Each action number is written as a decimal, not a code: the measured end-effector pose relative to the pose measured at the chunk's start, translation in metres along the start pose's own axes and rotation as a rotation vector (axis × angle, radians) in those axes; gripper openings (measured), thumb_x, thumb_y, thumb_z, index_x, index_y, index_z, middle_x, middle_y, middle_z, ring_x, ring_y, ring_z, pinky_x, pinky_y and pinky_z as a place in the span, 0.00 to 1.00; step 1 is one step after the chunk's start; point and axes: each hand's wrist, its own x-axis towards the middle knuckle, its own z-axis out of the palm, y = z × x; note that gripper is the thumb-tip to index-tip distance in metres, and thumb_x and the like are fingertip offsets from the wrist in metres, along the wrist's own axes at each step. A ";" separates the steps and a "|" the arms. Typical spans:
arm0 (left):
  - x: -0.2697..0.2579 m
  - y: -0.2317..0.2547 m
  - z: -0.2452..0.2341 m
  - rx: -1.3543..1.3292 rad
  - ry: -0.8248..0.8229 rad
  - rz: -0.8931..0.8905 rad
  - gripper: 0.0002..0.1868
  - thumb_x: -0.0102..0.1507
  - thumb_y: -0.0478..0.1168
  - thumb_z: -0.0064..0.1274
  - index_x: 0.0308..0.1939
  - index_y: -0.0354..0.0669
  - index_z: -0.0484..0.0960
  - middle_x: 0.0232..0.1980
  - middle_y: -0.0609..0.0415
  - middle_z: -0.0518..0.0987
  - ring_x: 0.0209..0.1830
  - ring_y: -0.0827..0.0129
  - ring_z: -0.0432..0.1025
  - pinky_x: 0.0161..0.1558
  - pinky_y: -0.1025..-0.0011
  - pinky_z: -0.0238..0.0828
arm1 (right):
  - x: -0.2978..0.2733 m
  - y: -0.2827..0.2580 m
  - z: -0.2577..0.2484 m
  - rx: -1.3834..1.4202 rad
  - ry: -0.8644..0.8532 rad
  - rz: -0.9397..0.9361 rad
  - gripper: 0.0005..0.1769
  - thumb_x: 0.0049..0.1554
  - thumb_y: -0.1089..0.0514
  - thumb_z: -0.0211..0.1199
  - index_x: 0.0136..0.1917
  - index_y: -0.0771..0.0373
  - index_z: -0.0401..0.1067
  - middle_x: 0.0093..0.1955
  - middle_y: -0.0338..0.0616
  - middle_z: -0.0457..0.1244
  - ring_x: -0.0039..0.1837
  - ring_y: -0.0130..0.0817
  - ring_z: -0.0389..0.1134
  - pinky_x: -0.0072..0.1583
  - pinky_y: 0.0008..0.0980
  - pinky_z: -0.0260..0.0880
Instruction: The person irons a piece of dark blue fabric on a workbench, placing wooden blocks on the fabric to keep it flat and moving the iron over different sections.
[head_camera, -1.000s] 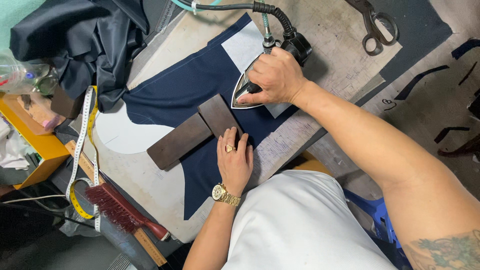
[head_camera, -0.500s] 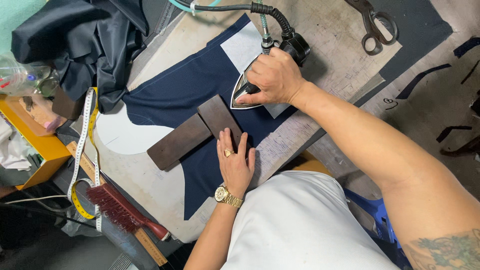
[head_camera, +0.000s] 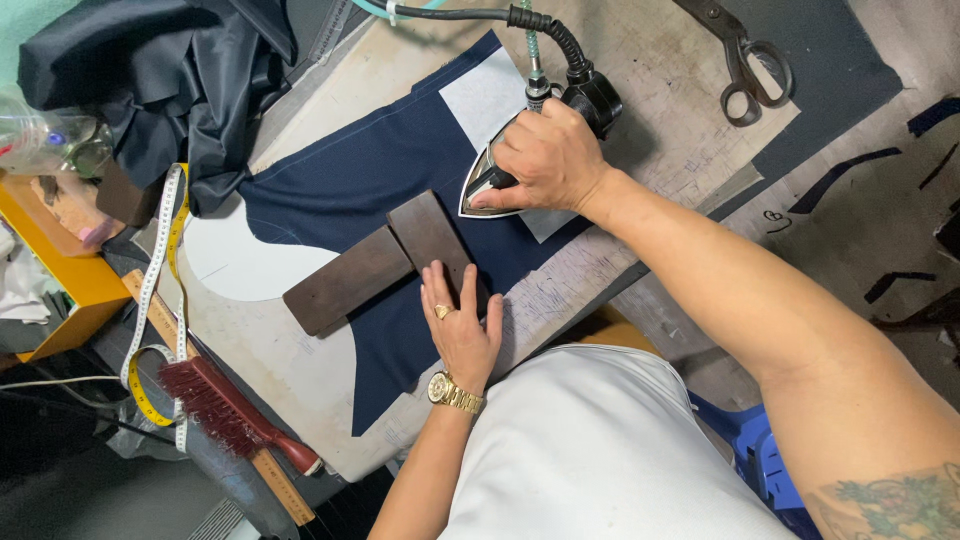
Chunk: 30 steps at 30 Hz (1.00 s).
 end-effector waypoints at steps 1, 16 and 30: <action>-0.002 -0.001 0.003 -0.010 0.071 0.001 0.29 0.65 0.49 0.55 0.69 0.44 0.73 0.77 0.28 0.58 0.79 0.36 0.52 0.75 0.43 0.46 | -0.001 0.000 0.003 0.039 0.058 0.028 0.41 0.63 0.17 0.48 0.30 0.53 0.61 0.28 0.36 0.54 0.34 0.36 0.59 0.40 0.36 0.55; -0.010 0.008 0.013 -0.044 0.205 -0.110 0.28 0.61 0.41 0.60 0.65 0.39 0.76 0.76 0.26 0.59 0.77 0.32 0.54 0.70 0.45 0.52 | 0.002 0.004 -0.001 0.114 0.116 0.055 0.39 0.62 0.19 0.53 0.30 0.53 0.62 0.28 0.37 0.53 0.34 0.37 0.61 0.40 0.37 0.58; -0.013 -0.009 -0.002 0.025 0.202 -0.134 0.23 0.59 0.44 0.63 0.58 0.46 0.81 0.73 0.32 0.66 0.70 0.43 0.66 0.61 0.54 0.62 | -0.006 0.021 -0.008 0.090 0.076 0.052 0.40 0.63 0.20 0.52 0.29 0.54 0.61 0.28 0.38 0.52 0.34 0.38 0.59 0.39 0.37 0.57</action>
